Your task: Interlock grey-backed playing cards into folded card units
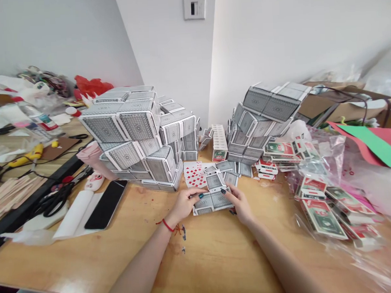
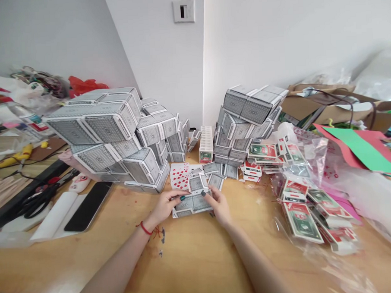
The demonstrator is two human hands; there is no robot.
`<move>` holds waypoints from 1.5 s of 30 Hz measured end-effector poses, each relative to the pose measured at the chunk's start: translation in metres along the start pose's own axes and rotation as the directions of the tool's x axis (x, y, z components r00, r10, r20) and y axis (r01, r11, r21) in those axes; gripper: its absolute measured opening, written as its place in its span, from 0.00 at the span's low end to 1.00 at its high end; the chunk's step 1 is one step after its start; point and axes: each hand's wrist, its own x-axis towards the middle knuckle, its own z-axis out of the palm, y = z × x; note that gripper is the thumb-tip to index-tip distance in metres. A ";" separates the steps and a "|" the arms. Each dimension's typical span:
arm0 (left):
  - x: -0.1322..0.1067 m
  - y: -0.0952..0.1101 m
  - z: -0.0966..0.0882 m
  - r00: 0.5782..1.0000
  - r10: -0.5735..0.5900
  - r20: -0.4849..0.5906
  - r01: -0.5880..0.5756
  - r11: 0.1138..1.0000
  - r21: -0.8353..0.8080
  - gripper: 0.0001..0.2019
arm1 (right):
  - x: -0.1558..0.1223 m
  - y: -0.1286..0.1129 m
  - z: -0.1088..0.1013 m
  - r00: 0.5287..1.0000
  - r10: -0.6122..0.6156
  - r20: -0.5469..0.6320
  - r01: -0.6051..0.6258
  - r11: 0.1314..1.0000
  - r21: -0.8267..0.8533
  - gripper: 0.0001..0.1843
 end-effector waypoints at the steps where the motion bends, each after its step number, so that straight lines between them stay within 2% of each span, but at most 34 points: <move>1: 0.000 0.000 0.000 1.000 0.005 -0.013 -0.005 1.000 0.006 0.10 | 0.001 0.001 -0.001 1.000 0.009 0.015 -0.009 1.000 0.008 0.18; 4: -0.002 0.002 0.000 0.994 0.012 -0.108 -0.012 1.000 -0.004 0.12 | 0.004 0.005 -0.003 0.999 0.028 0.018 -0.029 0.999 0.030 0.15; 6: -0.003 0.004 0.001 0.986 -0.014 -0.164 0.003 0.998 -0.068 0.18 | 0.006 0.009 -0.003 1.000 0.022 -0.015 -0.021 0.998 0.059 0.15; 10: -0.005 0.005 0.003 0.983 -0.150 -0.109 0.114 0.951 -0.286 0.27 | 0.008 0.013 -0.004 1.000 0.009 -0.001 -0.009 0.990 0.141 0.17; 13: -0.005 0.001 0.003 0.982 -0.152 -0.112 0.100 0.924 -0.369 0.26 | 0.010 0.014 -0.004 1.000 -0.019 0.000 0.019 0.978 0.207 0.16; 16: -0.004 -0.005 0.003 0.970 -0.057 -0.234 -0.018 0.953 -0.304 0.22 | 0.013 0.017 -0.005 0.997 -0.050 -0.059 0.063 0.968 0.243 0.18; 19: -0.003 -0.009 0.002 0.949 0.015 -0.314 -0.049 0.994 -0.099 0.15 | 0.016 0.019 -0.009 0.976 -0.101 -0.191 0.145 0.961 0.236 0.17; 22: -0.004 -0.009 0.002 0.955 0.057 -0.291 -0.030 0.995 0.095 0.11 | 0.016 0.019 -0.018 0.911 -0.157 -0.382 0.239 0.955 0.178 0.15; 25: -0.006 -0.005 0.003 0.957 0.158 -0.243 -0.092 0.961 0.261 0.09 | 0.014 0.012 -0.031 0.798 -0.194 -0.571 0.287 0.955 0.076 0.15; 29: -0.006 0.001 0.002 0.950 0.262 -0.173 -0.172 0.896 0.410 0.08 | 0.009 0.000 -0.047 0.668 -0.233 -0.707 0.271 0.961 -0.060 0.14; 32: -0.006 0.002 0.001 0.940 0.309 -0.147 -0.203 0.850 0.485 0.08 | 0.007 -0.006 -0.057 0.509 -0.327 -0.796 0.257 0.941 -0.222 0.14; 34: -0.005 0.001 0.002 0.933 0.338 -0.124 -0.224 0.814 0.536 0.09 | 0.007 -0.008 -0.061 0.427 -0.397 -0.813 0.236 0.916 -0.323 0.15; 36: -0.004 -0.002 0.003 0.932 0.352 -0.087 -0.237 0.774 0.587 0.11 | 0.008 -0.008 -0.064 0.411 -0.433 -0.802 0.215 0.901 -0.377 0.15; 41: -0.003 -0.011 0.005 0.946 0.323 -0.030 -0.208 0.673 0.710 0.19 | 0.010 -0.005 -0.067 0.482 -0.435 -0.761 0.176 0.898 -0.402 0.14; 45: -0.003 -0.016 0.004 0.948 0.315 -0.031 -0.189 0.644 0.742 0.20 | 0.010 -0.006 -0.075 0.474 -0.433 -0.767 0.201 0.901 -0.384 0.14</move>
